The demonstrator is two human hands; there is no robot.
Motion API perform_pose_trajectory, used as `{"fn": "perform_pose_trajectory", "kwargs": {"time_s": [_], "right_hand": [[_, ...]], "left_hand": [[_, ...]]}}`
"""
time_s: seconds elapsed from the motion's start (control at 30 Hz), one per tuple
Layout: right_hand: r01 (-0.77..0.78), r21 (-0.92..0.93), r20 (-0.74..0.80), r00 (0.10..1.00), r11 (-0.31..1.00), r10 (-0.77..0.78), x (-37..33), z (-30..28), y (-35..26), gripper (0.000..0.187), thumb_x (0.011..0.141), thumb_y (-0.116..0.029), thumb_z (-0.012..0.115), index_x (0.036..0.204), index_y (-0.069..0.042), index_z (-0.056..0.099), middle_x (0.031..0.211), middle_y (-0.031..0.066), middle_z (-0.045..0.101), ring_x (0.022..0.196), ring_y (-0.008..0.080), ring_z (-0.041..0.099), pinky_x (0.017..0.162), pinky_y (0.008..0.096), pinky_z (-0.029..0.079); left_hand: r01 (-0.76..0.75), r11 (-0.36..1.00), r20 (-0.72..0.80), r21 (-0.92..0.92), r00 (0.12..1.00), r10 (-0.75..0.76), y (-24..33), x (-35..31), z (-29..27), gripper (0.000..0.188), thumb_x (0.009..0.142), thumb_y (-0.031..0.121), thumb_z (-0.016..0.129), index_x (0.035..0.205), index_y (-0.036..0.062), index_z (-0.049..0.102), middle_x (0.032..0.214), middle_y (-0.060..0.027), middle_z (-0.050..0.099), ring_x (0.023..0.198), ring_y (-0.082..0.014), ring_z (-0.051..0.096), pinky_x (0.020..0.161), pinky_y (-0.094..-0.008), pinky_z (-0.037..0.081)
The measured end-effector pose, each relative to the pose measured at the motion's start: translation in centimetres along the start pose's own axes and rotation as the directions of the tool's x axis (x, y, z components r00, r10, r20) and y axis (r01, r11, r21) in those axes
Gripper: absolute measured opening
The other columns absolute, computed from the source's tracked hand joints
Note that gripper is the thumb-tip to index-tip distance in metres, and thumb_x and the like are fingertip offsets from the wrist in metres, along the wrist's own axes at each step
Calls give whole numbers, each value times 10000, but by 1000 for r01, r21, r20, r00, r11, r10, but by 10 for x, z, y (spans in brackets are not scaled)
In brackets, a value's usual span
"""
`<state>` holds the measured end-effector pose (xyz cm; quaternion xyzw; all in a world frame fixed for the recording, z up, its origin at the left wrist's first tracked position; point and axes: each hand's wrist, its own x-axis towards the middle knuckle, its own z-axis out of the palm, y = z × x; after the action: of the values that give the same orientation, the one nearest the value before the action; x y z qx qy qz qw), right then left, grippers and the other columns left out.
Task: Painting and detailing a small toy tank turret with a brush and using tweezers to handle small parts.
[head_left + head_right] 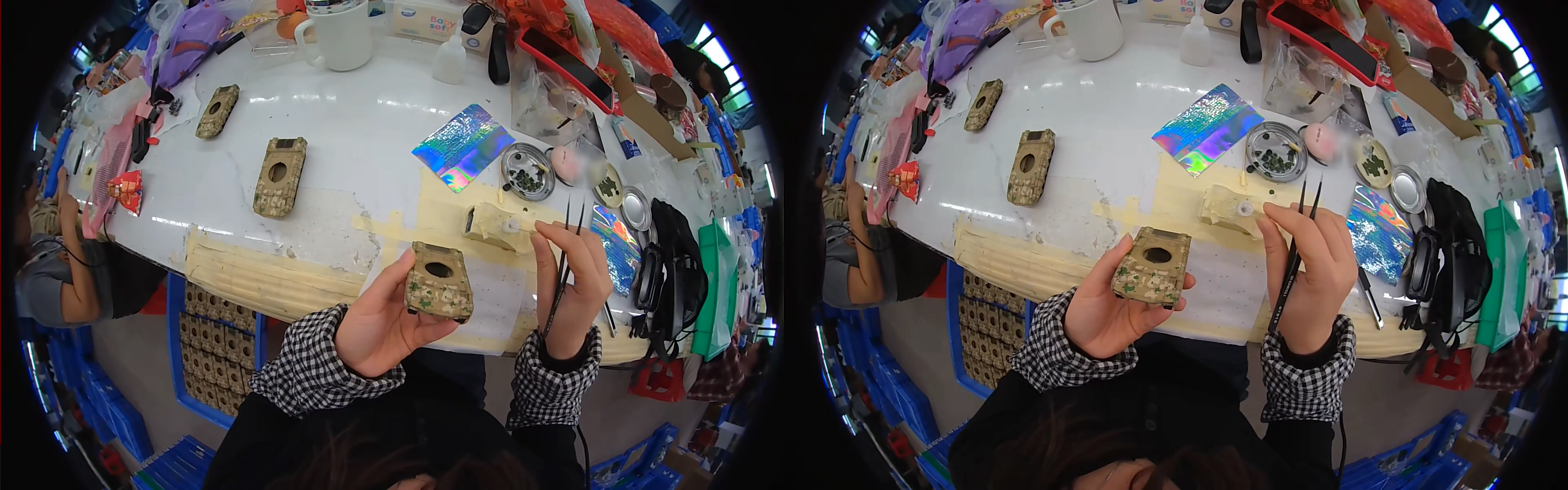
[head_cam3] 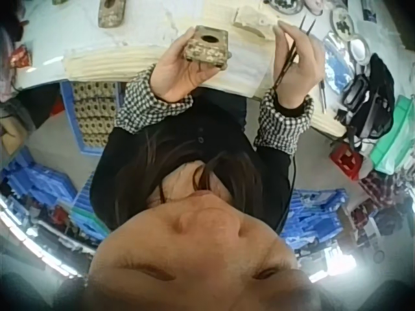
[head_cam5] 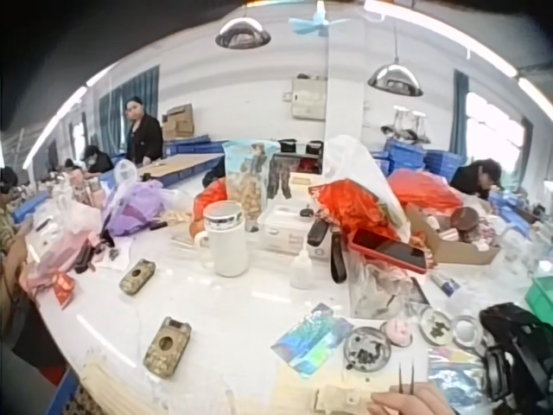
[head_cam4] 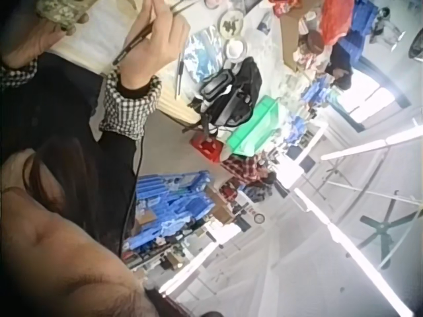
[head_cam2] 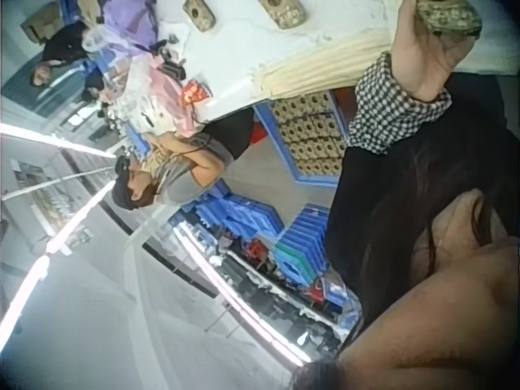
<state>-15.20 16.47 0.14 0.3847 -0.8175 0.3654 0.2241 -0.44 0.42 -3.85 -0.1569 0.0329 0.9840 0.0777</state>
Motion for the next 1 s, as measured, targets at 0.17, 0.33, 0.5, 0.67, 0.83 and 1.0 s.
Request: {"fn": "perform_pose_trajectory", "kwargs": {"time_s": [0.17, 0.33, 0.5, 0.67, 0.83, 1.0], "right_hand": [[16, 285, -21, 1000, 958, -10, -12, -14, -21, 175, 796, 42, 681, 957, -6, 634, 859, 139, 657, 783, 254, 630, 695, 322, 498], [-95, 623, 166, 986, 776, -13, -23, -5, -29, 109, 926, -33, 562, 1026, 10, 553, 933, 129, 679, 773, 193, 584, 726, 269, 460], [-241, 737, 238, 967, 632, 91, -29, 2, -35, 91, 971, -89, 517, 1002, -3, 513, 918, 100, 678, 762, 122, 540, 719, 248, 432], [-263, 720, 264, 960, 642, 97, -31, 1, -34, 110, 966, -106, 540, 995, -4, 511, 898, 92, 676, 745, 113, 527, 710, 242, 426], [-251, 713, 267, 961, 655, 77, -30, 1, -35, 105, 964, -103, 545, 990, -6, 515, 889, 88, 684, 723, 114, 521, 695, 240, 425], [-234, 705, 267, 962, 669, 55, -31, 1, -34, 96, 965, -94, 539, 991, -4, 517, 888, 89, 683, 727, 116, 532, 692, 241, 429]], "left_hand": [[-7, 1000, -16, 29, 1000, 7, -3, -2, 2, 558, 1022, 439, 288, 1370, 15, 384, 1204, -259, 558, 1002, -310, 648, 817, -347, 600], [-6, 997, -45, 73, 999, 10, -5, -5, 3, 566, 1015, 453, 303, 1353, 11, 408, 1193, -239, 573, 989, -305, 653, 808, -338, 599], [-18, 993, -35, 119, 999, 23, -7, -5, 2, 579, 1015, 459, 289, 1338, -4, 418, 1176, -214, 588, 973, -293, 660, 806, -328, 597], [-18, 995, -17, 97, 1000, 20, -8, -6, 1, 582, 1019, 454, 279, 1335, -15, 416, 1179, -204, 588, 981, -291, 658, 805, -326, 598], [-18, 995, -18, 96, 1000, 19, -9, -8, 2, 582, 1019, 454, 276, 1338, -13, 413, 1183, -202, 585, 988, -293, 656, 800, -325, 600], [-15, 996, -14, 93, 1000, 17, -9, -9, 1, 583, 1018, 457, 280, 1339, -11, 413, 1182, -202, 585, 990, -293, 656, 799, -325, 601]]}}
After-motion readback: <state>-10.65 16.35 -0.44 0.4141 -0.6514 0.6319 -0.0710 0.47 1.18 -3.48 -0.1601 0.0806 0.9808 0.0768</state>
